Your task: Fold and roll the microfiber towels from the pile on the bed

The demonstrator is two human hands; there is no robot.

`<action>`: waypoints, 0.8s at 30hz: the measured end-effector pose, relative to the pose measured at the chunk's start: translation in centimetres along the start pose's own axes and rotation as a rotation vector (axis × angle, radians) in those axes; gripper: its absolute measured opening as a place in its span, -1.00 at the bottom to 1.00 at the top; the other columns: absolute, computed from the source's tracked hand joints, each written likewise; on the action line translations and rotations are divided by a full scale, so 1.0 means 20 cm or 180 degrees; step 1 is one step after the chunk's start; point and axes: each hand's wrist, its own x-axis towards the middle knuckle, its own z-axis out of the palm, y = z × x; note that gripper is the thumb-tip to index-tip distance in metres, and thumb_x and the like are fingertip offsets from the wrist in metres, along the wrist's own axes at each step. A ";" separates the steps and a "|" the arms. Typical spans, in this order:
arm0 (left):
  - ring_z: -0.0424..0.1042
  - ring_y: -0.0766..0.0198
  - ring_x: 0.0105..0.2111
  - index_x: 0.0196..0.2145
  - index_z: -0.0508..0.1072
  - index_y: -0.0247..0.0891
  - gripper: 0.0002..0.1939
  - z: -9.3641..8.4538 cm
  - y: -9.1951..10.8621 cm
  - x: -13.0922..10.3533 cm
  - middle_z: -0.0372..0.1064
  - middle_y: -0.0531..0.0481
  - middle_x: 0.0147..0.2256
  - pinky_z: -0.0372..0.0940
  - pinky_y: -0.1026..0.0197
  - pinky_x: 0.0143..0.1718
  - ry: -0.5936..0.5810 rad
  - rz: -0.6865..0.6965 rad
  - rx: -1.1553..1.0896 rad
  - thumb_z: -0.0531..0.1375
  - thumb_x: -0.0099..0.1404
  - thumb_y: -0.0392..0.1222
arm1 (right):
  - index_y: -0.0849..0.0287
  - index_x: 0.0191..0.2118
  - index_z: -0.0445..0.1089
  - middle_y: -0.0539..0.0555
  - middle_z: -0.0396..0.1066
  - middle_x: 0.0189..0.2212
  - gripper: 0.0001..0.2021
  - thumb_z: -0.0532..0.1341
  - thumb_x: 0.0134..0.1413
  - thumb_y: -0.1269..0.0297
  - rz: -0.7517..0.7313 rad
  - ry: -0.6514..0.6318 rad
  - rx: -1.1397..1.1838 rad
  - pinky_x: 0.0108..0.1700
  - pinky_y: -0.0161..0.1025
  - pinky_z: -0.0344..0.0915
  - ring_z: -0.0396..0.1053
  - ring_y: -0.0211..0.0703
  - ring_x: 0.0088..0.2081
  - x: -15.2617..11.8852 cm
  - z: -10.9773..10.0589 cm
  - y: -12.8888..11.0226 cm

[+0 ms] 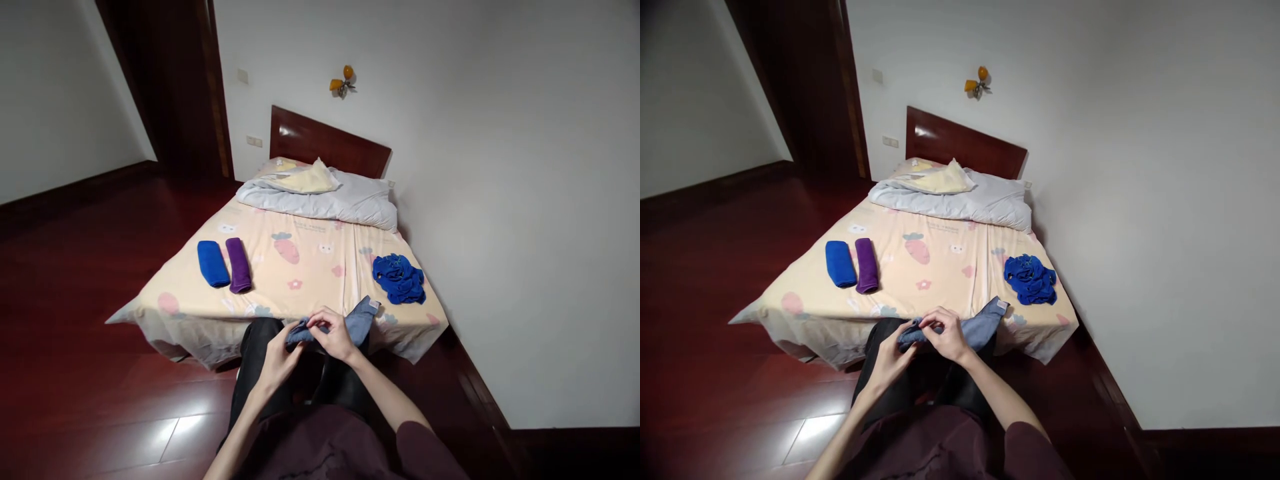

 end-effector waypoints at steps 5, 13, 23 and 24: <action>0.65 0.09 -0.25 -0.07 0.55 -0.23 -0.56 0.10 0.06 -0.14 0.63 -0.07 -0.21 0.56 0.16 -0.20 -0.0029 -0.0430 -0.0485 0.30 0.30 0.18 | 0.10 -0.30 0.61 0.14 0.59 -0.21 -0.88 0.31 0.26 0.30 0.0140 0.0472 -0.0088 -0.17 -0.21 0.52 0.58 -0.09 -0.17 -0.19 0.00 0.14; 0.60 0.16 -0.39 -0.26 0.56 -0.24 -0.50 0.09 -0.04 -0.21 0.58 -0.03 -0.33 0.50 0.24 -0.33 -0.0152 -0.0795 -0.0322 0.25 0.34 0.31 | 0.05 -0.04 0.63 0.15 0.60 0.02 -0.80 0.27 0.31 0.34 0.0065 0.0459 -0.0444 0.20 -0.01 0.47 0.53 0.00 0.09 -0.46 0.09 0.22; 0.61 0.15 -0.36 -0.22 0.50 -0.22 -0.55 0.10 0.00 -0.22 0.58 -0.04 -0.30 0.61 0.11 -0.28 0.0267 -0.1048 -0.0926 0.40 0.25 0.23 | 0.02 0.05 0.60 0.08 0.64 -0.07 -0.51 0.22 0.10 0.64 0.0000 0.0902 -0.1194 0.05 -0.04 0.49 0.56 0.00 -0.05 -0.62 0.10 0.48; 0.62 0.14 -0.36 -0.23 0.53 -0.23 -0.55 0.10 0.02 -0.22 0.59 -0.06 -0.29 0.62 0.11 -0.26 0.0373 -0.1055 -0.0959 0.41 0.24 0.23 | 0.03 0.02 0.60 0.07 0.65 -0.09 -0.51 0.19 0.09 0.66 0.0024 0.0994 -0.1200 0.05 -0.05 0.48 0.56 -0.01 -0.06 -0.61 0.08 0.50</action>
